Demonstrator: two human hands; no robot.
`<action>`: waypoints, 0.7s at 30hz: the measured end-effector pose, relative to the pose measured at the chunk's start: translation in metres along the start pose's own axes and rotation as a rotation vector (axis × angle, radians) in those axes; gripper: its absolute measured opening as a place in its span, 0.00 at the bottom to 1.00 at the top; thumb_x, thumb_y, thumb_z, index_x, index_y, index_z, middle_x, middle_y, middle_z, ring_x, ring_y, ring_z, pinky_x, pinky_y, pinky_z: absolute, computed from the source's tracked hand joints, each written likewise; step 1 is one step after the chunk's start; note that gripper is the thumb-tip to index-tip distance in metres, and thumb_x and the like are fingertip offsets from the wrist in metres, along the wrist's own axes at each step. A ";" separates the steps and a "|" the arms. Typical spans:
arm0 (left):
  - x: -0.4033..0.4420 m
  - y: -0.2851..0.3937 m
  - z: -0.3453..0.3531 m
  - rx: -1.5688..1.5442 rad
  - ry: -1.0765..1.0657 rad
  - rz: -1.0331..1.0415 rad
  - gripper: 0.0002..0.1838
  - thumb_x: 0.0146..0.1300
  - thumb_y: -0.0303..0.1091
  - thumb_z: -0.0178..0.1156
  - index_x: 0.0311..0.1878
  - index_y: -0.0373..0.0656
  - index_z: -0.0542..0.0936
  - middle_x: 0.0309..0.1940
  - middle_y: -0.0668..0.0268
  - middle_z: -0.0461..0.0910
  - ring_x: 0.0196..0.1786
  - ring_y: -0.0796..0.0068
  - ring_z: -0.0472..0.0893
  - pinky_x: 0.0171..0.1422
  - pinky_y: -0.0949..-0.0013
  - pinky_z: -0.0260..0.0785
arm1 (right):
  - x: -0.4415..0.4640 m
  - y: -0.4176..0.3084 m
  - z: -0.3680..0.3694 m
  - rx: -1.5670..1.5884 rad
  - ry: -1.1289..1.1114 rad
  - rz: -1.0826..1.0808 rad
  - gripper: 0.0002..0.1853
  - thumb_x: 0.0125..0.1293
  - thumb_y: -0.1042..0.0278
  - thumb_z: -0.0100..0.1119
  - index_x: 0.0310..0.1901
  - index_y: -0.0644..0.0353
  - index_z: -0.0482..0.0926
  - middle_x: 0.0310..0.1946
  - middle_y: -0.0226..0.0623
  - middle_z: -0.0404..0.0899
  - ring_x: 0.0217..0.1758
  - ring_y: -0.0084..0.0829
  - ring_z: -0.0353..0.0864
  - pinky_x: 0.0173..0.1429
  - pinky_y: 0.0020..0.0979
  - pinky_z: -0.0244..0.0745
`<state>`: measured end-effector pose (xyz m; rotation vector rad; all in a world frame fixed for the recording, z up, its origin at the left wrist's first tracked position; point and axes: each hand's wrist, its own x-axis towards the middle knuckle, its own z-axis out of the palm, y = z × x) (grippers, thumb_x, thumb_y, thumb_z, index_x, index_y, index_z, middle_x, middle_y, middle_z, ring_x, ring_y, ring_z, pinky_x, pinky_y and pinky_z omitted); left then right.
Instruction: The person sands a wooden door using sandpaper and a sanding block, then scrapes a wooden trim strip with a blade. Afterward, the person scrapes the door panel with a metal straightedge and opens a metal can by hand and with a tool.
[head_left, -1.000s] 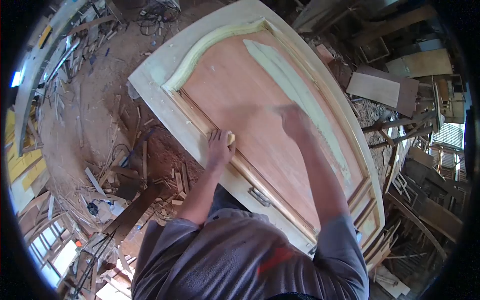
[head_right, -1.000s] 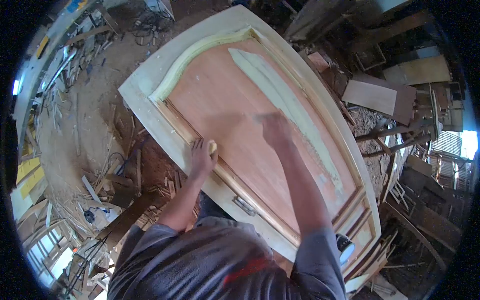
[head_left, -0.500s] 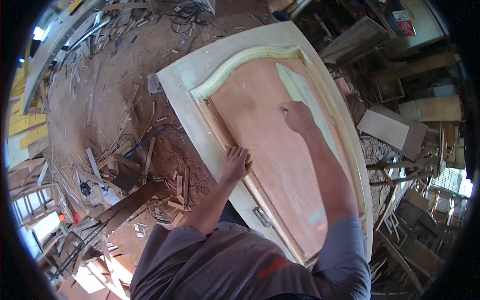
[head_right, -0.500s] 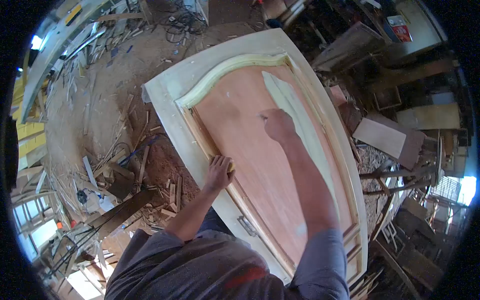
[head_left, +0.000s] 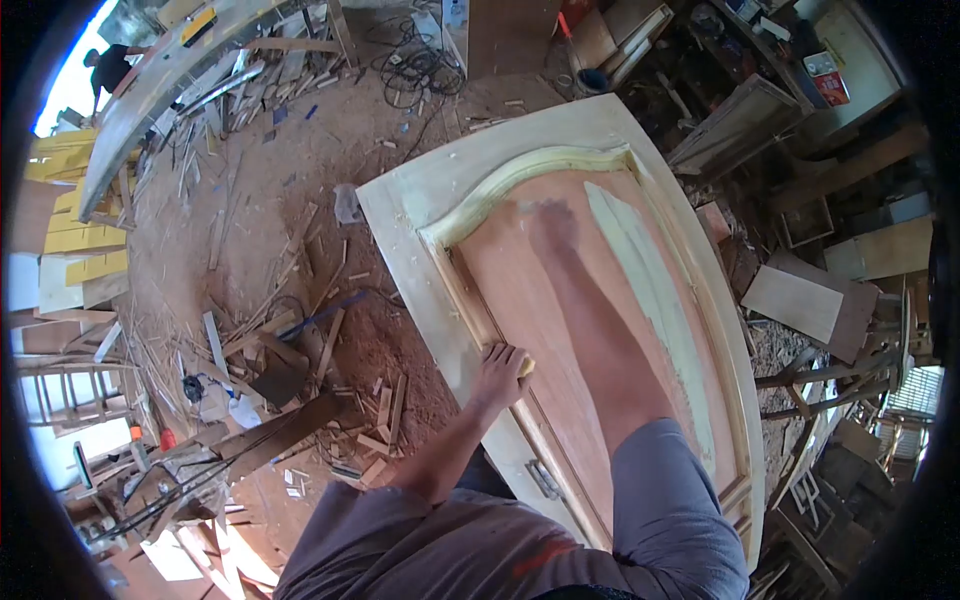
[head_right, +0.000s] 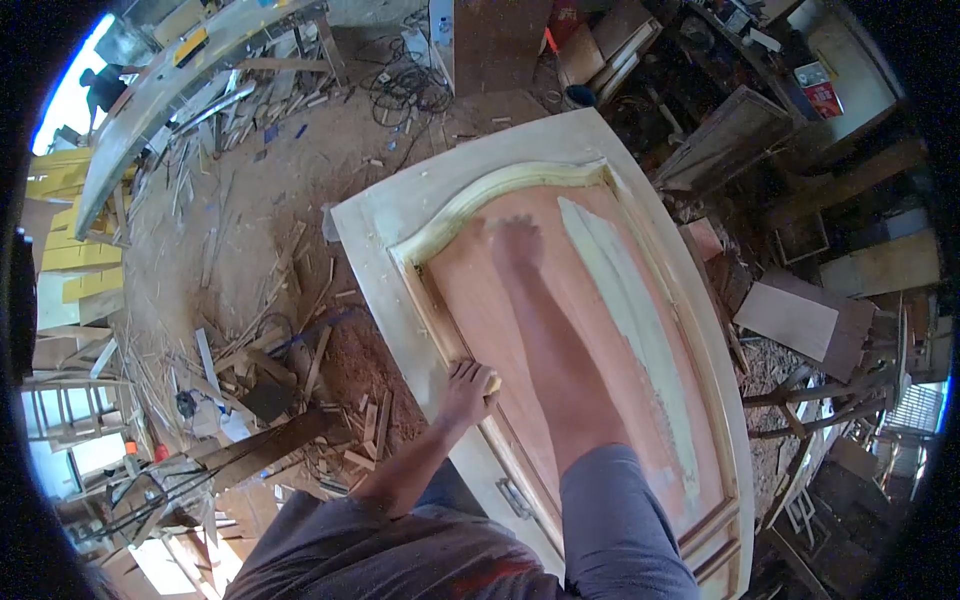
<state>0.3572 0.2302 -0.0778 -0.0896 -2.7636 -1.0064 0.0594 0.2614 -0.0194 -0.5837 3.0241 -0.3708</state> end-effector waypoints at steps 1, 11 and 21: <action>0.002 0.001 -0.002 -0.022 -0.006 -0.003 0.17 0.58 0.37 0.70 0.49 0.46 0.79 0.44 0.59 0.84 0.54 0.52 0.82 0.69 0.45 0.68 | 0.001 -0.011 0.012 -0.017 -0.144 0.053 0.13 0.67 0.70 0.60 0.46 0.65 0.89 0.45 0.51 0.91 0.52 0.56 0.90 0.60 0.51 0.84; 0.001 0.003 -0.006 -0.017 0.000 -0.014 0.19 0.58 0.35 0.70 0.51 0.44 0.79 0.45 0.56 0.84 0.55 0.50 0.81 0.70 0.45 0.68 | -0.051 -0.049 0.001 0.004 -0.266 -0.329 0.11 0.70 0.68 0.60 0.44 0.59 0.91 0.47 0.56 0.89 0.54 0.54 0.90 0.60 0.51 0.84; -0.014 -0.011 0.008 -0.136 0.135 0.045 0.19 0.58 0.34 0.70 0.52 0.41 0.78 0.47 0.50 0.80 0.54 0.40 0.78 0.67 0.39 0.69 | -0.278 0.046 -0.087 0.179 -0.544 0.164 0.17 0.75 0.59 0.56 0.50 0.62 0.88 0.58 0.63 0.82 0.62 0.60 0.83 0.66 0.54 0.79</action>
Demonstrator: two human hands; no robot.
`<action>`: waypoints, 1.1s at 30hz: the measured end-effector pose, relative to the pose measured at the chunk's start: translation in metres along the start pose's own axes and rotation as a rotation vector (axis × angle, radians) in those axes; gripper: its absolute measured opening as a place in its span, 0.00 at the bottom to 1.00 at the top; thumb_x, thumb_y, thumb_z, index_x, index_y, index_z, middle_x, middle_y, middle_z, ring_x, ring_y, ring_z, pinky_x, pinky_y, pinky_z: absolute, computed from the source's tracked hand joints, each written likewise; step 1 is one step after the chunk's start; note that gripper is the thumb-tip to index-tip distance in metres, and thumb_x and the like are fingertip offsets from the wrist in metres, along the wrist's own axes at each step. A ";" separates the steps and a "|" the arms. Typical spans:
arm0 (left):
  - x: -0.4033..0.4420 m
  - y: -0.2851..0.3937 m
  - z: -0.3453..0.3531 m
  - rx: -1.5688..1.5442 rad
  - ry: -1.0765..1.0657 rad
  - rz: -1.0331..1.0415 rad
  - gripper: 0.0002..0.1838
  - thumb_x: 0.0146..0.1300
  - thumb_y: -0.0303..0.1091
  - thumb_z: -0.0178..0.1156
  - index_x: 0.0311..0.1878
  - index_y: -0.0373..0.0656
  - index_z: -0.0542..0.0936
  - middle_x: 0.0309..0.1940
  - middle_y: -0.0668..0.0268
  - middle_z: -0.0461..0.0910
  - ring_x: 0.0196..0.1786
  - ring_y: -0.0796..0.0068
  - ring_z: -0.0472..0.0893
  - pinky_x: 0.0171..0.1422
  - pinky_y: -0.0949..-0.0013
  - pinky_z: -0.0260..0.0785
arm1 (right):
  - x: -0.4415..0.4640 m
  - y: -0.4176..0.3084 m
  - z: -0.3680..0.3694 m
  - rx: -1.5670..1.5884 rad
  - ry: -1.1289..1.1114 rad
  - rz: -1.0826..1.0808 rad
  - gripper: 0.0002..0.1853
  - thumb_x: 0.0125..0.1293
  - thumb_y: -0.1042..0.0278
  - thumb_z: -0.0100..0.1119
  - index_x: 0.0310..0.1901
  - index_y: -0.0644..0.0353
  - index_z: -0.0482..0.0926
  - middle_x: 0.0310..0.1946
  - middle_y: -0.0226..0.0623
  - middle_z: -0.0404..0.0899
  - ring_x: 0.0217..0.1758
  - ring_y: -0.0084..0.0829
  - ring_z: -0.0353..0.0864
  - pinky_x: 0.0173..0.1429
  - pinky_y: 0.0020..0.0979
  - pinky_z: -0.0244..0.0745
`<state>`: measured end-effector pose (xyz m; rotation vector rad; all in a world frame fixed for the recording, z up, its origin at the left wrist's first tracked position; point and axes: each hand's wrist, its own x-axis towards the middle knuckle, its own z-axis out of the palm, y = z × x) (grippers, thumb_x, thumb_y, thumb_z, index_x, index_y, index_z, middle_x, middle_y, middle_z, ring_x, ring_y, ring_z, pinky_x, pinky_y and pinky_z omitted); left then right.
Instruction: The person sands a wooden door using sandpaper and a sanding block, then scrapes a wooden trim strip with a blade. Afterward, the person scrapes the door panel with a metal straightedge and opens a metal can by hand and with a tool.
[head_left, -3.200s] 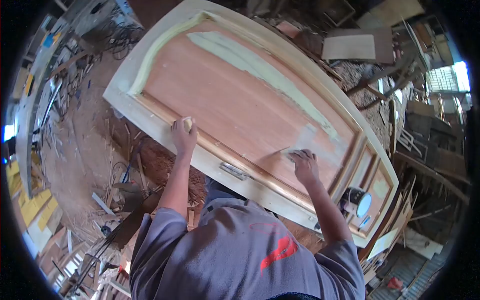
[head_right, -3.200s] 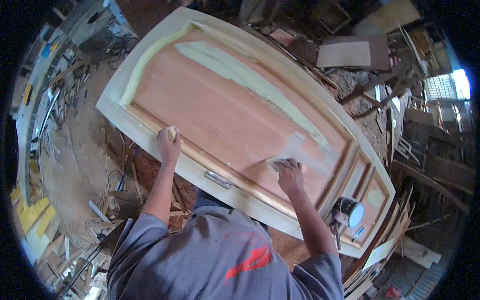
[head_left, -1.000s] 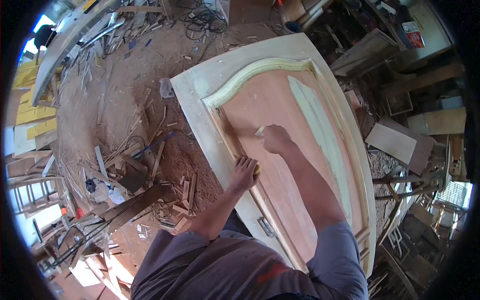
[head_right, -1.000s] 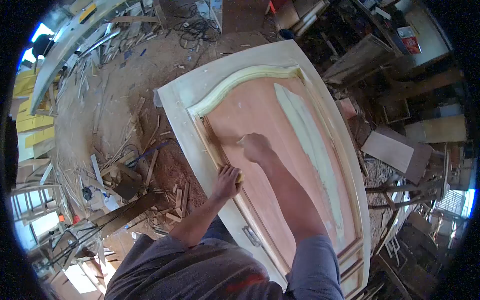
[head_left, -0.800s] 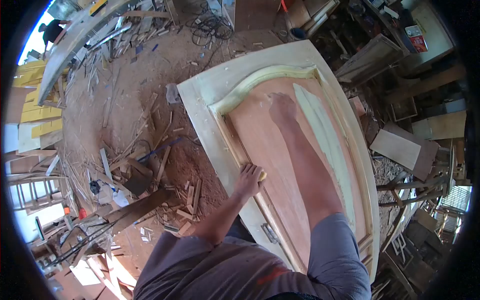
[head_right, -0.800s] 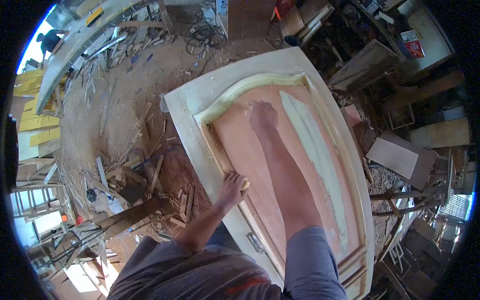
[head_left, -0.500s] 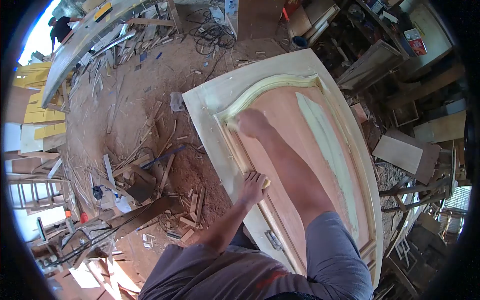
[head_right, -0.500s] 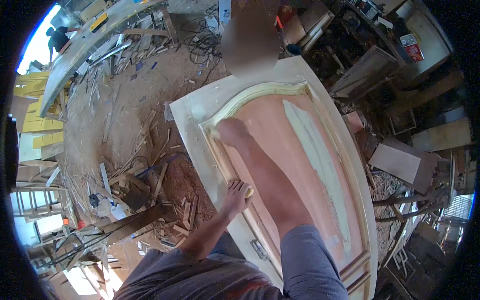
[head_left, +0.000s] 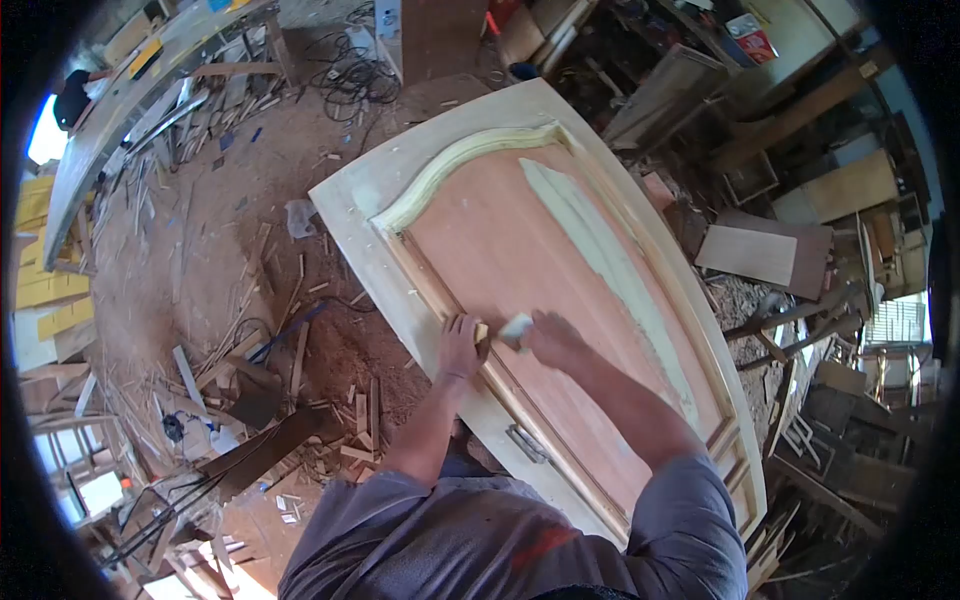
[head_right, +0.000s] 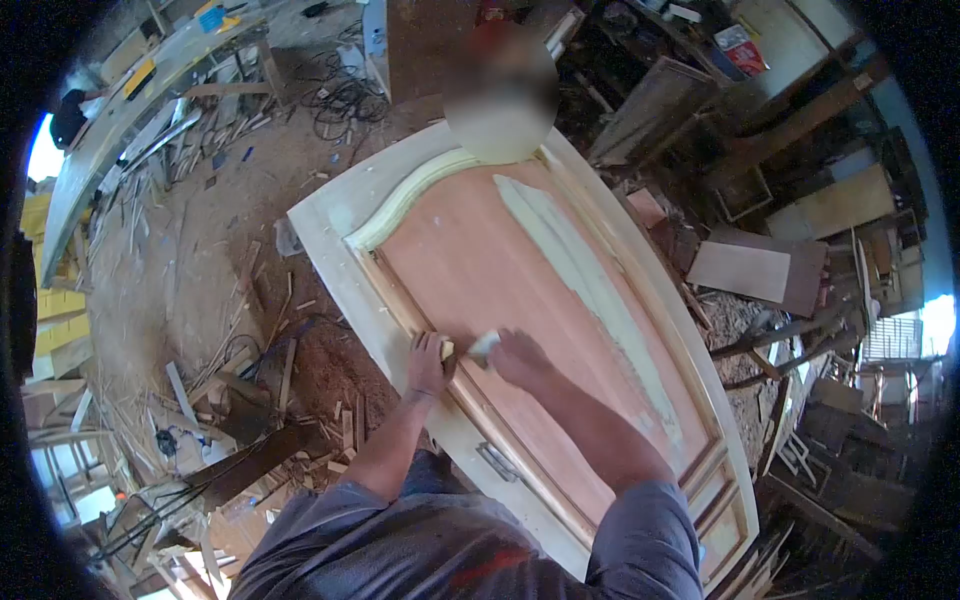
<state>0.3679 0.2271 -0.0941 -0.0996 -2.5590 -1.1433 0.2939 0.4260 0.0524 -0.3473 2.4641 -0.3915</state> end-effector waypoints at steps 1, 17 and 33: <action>0.000 0.000 0.000 0.021 0.008 0.008 0.20 0.58 0.34 0.70 0.52 0.41 0.78 0.46 0.50 0.80 0.53 0.40 0.78 0.65 0.39 0.70 | -0.026 0.028 0.019 -0.150 -0.022 -0.123 0.15 0.74 0.60 0.55 0.50 0.60 0.87 0.57 0.63 0.82 0.61 0.61 0.83 0.66 0.55 0.79; -0.010 -0.004 0.018 0.035 -0.001 0.104 0.16 0.74 0.41 0.64 0.47 0.35 0.79 0.38 0.49 0.81 0.44 0.42 0.81 0.52 0.44 0.73 | -0.485 0.224 0.218 0.014 0.463 0.616 0.14 0.69 0.64 0.60 0.47 0.39 0.95 0.43 0.37 0.93 0.54 0.44 0.88 0.59 0.47 0.79; -0.384 0.390 0.098 0.075 -1.116 0.357 0.33 0.65 0.57 0.74 0.59 0.36 0.82 0.51 0.47 0.87 0.56 0.44 0.86 0.62 0.49 0.78 | -0.725 0.220 0.455 1.908 1.476 0.682 0.15 0.73 0.71 0.71 0.58 0.63 0.87 0.46 0.29 0.89 0.45 0.22 0.86 0.53 0.29 0.81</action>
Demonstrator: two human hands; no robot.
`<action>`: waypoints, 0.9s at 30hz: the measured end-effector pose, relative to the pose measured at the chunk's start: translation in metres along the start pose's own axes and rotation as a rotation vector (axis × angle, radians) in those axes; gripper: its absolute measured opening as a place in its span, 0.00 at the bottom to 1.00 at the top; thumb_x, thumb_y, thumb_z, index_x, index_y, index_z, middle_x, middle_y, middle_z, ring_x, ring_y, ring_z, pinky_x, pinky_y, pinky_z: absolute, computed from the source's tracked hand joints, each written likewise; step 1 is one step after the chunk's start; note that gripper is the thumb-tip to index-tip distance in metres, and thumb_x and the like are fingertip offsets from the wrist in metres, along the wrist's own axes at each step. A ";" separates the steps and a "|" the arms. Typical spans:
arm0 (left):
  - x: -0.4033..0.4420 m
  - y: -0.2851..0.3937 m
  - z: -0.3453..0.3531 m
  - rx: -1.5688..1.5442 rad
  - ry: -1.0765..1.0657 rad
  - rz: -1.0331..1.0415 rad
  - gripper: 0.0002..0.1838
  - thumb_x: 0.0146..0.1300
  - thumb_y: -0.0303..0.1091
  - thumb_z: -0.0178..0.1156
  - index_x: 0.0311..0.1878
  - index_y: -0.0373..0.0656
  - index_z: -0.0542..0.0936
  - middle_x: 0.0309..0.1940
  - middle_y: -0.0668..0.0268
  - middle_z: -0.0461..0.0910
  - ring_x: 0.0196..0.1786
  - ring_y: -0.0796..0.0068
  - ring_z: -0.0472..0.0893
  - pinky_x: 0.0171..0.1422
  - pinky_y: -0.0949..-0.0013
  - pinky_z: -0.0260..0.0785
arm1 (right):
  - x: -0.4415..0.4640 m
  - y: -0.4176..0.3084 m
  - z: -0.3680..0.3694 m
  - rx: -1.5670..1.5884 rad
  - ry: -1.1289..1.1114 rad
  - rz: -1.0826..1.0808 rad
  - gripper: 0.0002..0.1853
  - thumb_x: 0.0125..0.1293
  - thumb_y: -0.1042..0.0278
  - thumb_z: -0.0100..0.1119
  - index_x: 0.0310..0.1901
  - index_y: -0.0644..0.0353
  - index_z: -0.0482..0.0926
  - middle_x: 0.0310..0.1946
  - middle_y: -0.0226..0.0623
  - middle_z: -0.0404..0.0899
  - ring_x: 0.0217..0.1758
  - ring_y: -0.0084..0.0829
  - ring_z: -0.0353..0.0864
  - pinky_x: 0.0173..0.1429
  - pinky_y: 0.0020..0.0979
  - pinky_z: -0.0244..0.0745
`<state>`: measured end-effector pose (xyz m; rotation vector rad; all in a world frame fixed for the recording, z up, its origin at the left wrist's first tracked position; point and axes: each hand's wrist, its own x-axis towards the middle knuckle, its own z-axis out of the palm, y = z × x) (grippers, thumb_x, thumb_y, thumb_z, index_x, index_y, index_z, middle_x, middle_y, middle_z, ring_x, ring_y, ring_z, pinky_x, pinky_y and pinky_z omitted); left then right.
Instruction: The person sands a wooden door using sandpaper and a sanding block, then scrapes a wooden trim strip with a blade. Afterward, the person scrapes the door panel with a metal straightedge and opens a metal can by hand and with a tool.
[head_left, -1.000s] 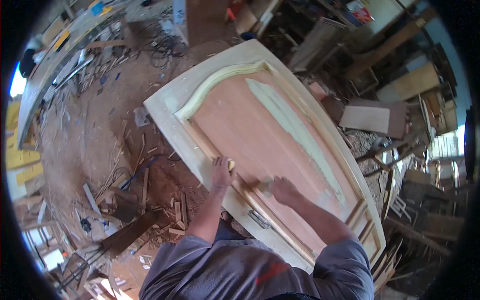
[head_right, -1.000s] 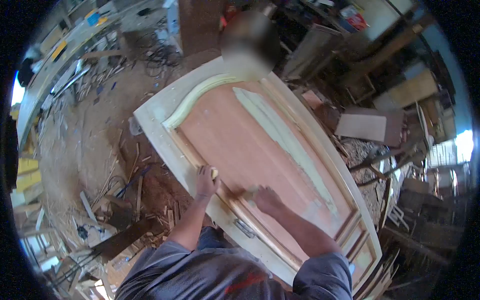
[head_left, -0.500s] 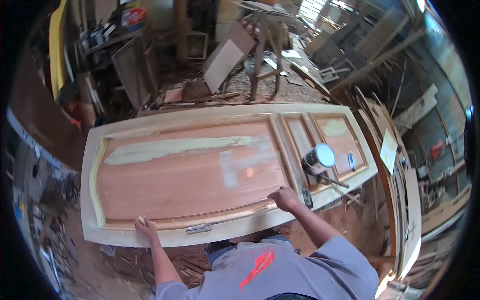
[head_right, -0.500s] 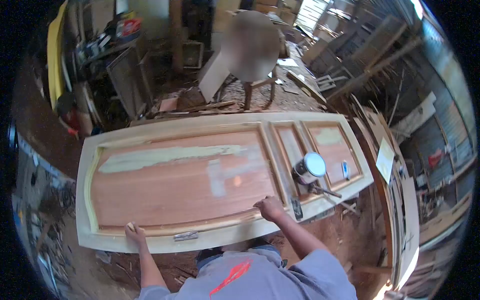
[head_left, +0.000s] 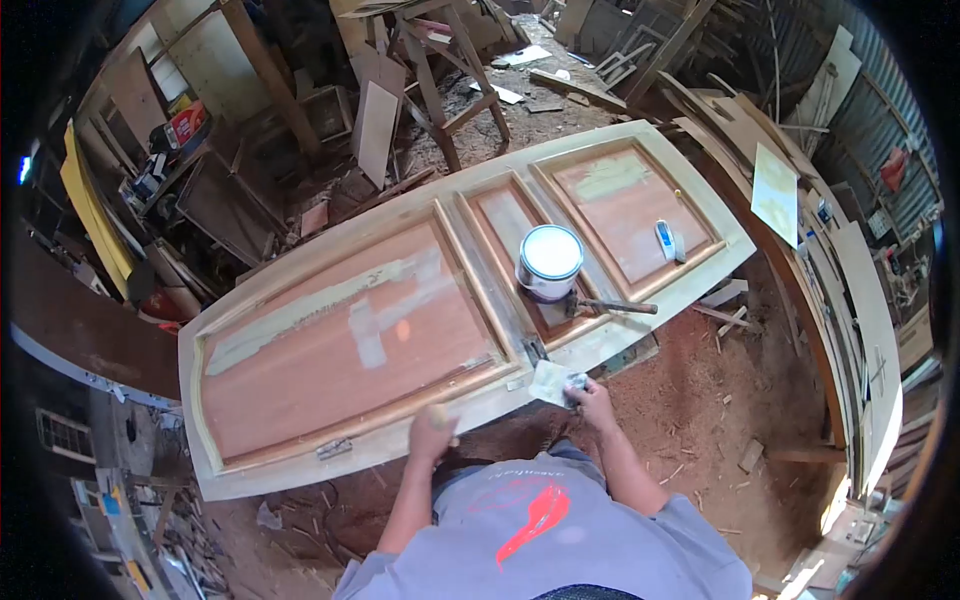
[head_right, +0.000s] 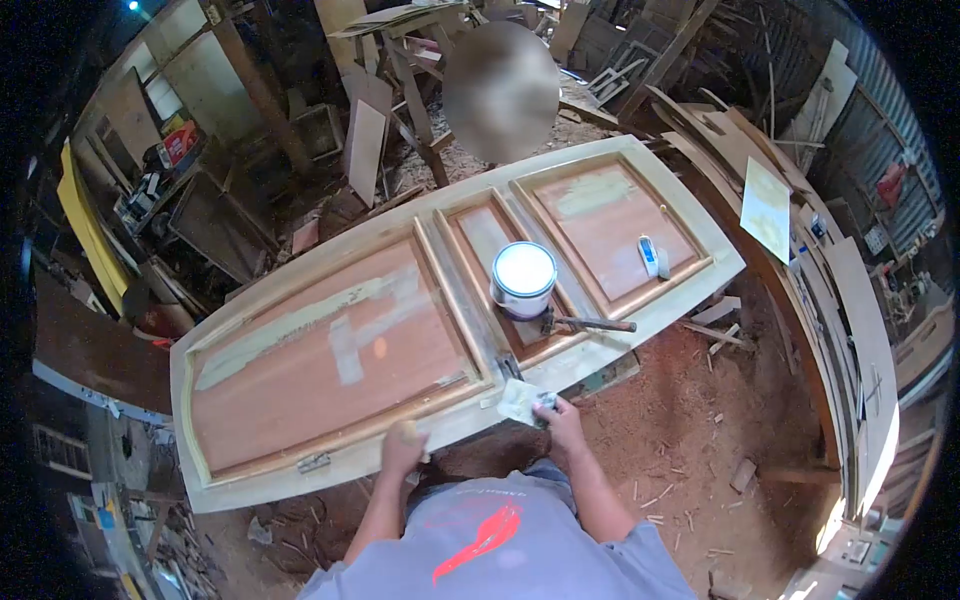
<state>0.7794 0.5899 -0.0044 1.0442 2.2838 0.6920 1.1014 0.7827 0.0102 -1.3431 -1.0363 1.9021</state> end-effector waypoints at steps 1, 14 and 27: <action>-0.001 0.043 0.003 0.038 -0.105 -0.032 0.36 0.64 0.58 0.74 0.60 0.35 0.82 0.55 0.44 0.86 0.61 0.41 0.84 0.67 0.47 0.76 | 0.011 0.012 -0.024 0.011 0.005 -0.019 0.15 0.73 0.71 0.70 0.58 0.63 0.86 0.47 0.29 0.89 0.46 0.22 0.86 0.54 0.30 0.81; 0.098 0.136 0.080 0.255 -0.245 0.413 0.31 0.64 0.48 0.71 0.65 0.40 0.78 0.65 0.48 0.75 0.71 0.44 0.75 0.76 0.44 0.69 | 0.017 -0.023 -0.071 0.256 0.103 -0.050 0.17 0.70 0.76 0.71 0.59 0.64 0.83 0.51 0.36 0.90 0.50 0.28 0.90 0.57 0.31 0.84; 0.212 -0.018 0.035 0.466 0.355 0.017 0.54 0.73 0.65 0.58 0.86 0.33 0.54 0.87 0.43 0.52 0.90 0.46 0.47 0.93 0.40 0.34 | 0.024 -0.043 -0.098 0.070 0.245 0.079 0.16 0.76 0.74 0.65 0.62 0.66 0.81 0.54 0.36 0.89 0.54 0.31 0.90 0.58 0.32 0.83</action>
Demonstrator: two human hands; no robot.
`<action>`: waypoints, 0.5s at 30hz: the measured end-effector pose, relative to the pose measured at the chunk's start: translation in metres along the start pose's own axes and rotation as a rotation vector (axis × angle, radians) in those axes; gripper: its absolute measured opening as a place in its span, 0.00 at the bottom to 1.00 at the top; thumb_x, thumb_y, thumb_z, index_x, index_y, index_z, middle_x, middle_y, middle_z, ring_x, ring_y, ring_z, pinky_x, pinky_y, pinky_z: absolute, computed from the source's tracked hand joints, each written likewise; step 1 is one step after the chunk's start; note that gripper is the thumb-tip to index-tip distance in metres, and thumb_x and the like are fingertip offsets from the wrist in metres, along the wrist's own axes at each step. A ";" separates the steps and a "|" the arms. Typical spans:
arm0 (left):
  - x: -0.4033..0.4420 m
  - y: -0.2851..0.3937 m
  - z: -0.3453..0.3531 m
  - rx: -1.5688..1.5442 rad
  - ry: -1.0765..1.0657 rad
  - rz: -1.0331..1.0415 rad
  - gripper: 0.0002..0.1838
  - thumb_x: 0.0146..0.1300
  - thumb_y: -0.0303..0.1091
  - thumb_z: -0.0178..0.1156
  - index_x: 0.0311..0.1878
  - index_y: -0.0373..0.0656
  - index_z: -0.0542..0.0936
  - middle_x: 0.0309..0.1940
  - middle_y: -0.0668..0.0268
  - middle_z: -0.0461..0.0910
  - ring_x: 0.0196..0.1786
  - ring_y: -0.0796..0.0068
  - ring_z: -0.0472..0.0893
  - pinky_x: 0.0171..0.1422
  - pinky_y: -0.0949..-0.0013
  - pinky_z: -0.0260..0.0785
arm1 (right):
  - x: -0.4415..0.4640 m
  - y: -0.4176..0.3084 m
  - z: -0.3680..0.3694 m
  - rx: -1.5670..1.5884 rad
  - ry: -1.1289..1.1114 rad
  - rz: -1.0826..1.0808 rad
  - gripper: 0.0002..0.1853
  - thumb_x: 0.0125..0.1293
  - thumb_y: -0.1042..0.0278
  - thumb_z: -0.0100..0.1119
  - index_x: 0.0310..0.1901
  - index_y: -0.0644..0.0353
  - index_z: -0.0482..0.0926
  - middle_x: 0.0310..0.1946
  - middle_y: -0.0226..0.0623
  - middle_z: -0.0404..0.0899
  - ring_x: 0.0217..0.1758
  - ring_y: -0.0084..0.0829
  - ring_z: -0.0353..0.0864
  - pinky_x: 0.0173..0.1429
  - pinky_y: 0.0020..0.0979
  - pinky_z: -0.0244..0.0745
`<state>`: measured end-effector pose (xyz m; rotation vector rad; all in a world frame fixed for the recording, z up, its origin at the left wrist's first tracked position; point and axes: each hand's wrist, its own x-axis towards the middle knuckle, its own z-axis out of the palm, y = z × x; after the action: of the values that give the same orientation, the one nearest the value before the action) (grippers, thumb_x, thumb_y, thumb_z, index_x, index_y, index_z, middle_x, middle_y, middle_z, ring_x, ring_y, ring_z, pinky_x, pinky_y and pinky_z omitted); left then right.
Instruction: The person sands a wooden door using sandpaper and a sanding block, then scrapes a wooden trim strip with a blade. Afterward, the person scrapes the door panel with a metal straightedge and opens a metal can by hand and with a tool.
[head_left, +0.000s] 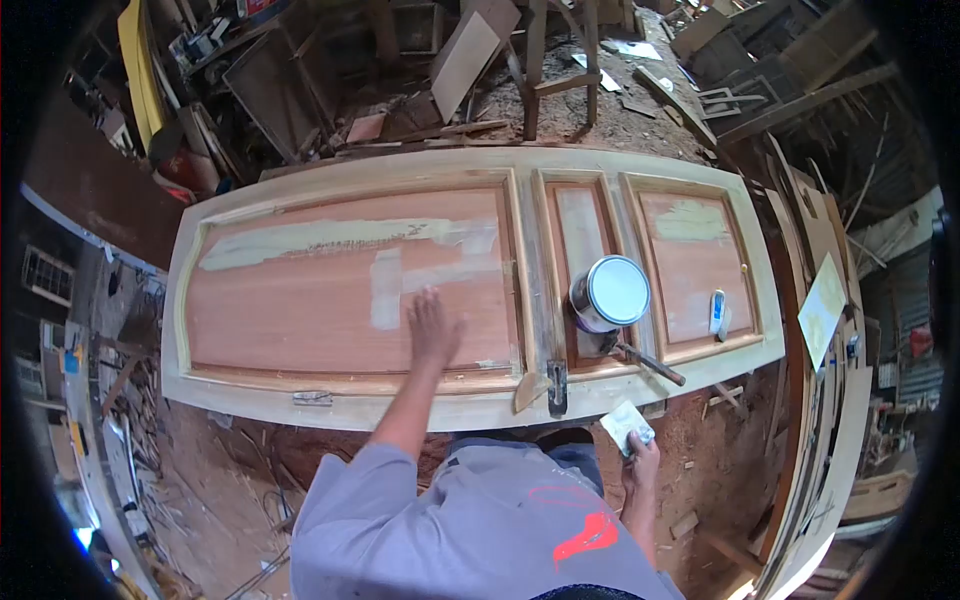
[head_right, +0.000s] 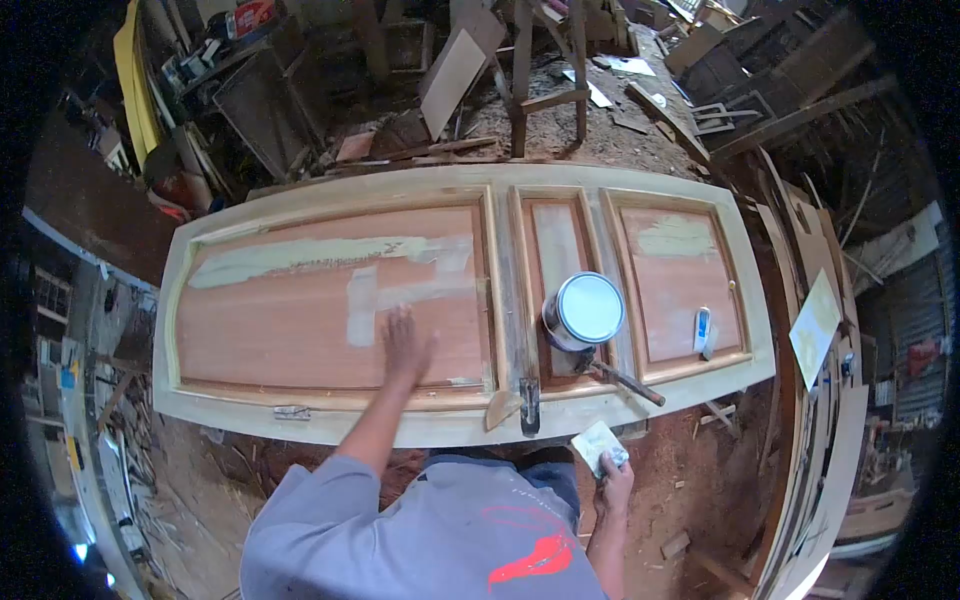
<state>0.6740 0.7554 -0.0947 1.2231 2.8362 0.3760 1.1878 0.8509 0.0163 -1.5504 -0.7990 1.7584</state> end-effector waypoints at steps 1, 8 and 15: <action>0.011 -0.013 -0.004 0.092 0.054 0.015 0.54 0.73 0.65 0.57 0.87 0.34 0.52 0.88 0.45 0.51 0.91 0.48 0.46 0.93 0.40 0.33 | 0.001 -0.002 -0.003 -0.010 -0.013 -0.004 0.16 0.76 0.74 0.65 0.62 0.66 0.81 0.54 0.36 0.89 0.54 0.30 0.90 0.58 0.32 0.83; 0.087 0.000 -0.019 0.055 -0.078 -0.053 0.55 0.73 0.68 0.54 0.89 0.39 0.50 0.90 0.52 0.48 0.92 0.53 0.42 0.94 0.42 0.31 | 0.060 -0.010 -0.002 -0.114 -0.163 0.092 0.16 0.74 0.77 0.66 0.61 0.67 0.82 0.54 0.38 0.88 0.55 0.32 0.89 0.63 0.35 0.83; 0.160 0.017 0.005 0.032 -0.045 -0.139 0.55 0.74 0.67 0.54 0.89 0.38 0.49 0.91 0.52 0.44 0.92 0.55 0.41 0.94 0.46 0.29 | 0.118 -0.046 -0.016 -0.284 -0.266 0.143 0.13 0.72 0.72 0.70 0.55 0.64 0.85 0.47 0.30 0.88 0.48 0.25 0.86 0.57 0.31 0.80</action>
<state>0.5766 0.8828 -0.0853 1.0173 2.8774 0.2939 1.1965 0.9728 -0.0190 -1.6050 -1.1338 2.0561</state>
